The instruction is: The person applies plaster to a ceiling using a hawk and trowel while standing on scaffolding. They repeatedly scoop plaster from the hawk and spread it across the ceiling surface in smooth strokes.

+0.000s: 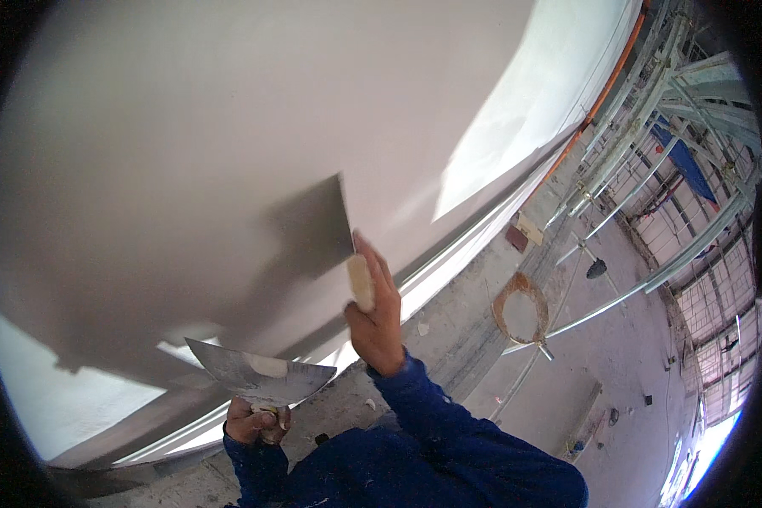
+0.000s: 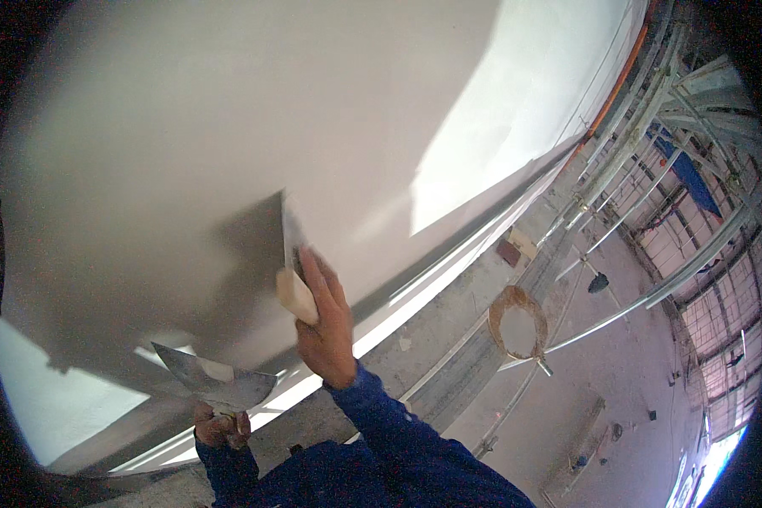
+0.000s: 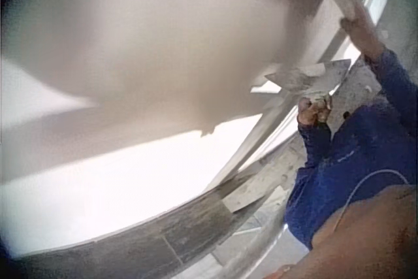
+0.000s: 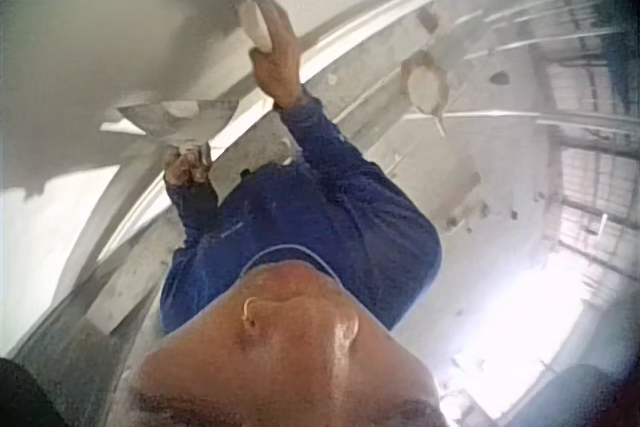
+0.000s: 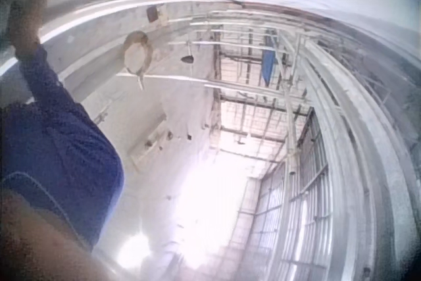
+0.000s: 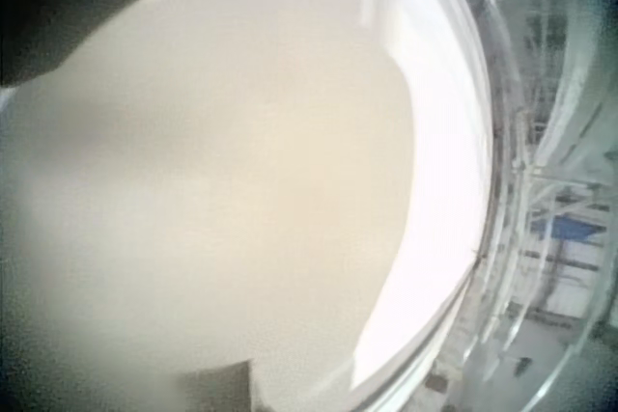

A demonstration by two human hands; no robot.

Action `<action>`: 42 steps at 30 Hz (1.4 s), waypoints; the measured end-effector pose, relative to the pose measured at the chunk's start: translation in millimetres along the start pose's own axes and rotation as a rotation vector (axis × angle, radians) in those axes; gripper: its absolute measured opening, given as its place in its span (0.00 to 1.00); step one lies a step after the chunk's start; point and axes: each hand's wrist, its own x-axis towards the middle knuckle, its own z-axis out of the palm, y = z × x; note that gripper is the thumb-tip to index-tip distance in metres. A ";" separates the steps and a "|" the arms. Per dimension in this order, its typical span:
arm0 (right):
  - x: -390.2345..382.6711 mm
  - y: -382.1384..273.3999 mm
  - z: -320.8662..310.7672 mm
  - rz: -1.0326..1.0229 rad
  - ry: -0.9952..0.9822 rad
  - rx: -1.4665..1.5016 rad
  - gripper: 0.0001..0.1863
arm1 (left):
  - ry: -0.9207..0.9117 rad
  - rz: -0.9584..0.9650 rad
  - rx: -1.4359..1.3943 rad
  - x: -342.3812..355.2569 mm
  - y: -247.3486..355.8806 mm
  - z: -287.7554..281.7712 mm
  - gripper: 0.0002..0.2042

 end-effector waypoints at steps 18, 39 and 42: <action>-111.4 39.0 -119.4 0.188 -0.454 0.032 0.30 | -0.376 -0.447 0.178 22.2 -24.1 49.8 0.05; -126.5 118.6 -144.9 0.707 0.550 0.967 0.09 | -0.328 0.320 1.765 75.8 -104.7 -0.1 0.27; -63.2 187.0 -213.7 0.353 0.536 0.815 0.02 | -0.275 0.234 1.674 66.3 -111.7 -6.3 0.32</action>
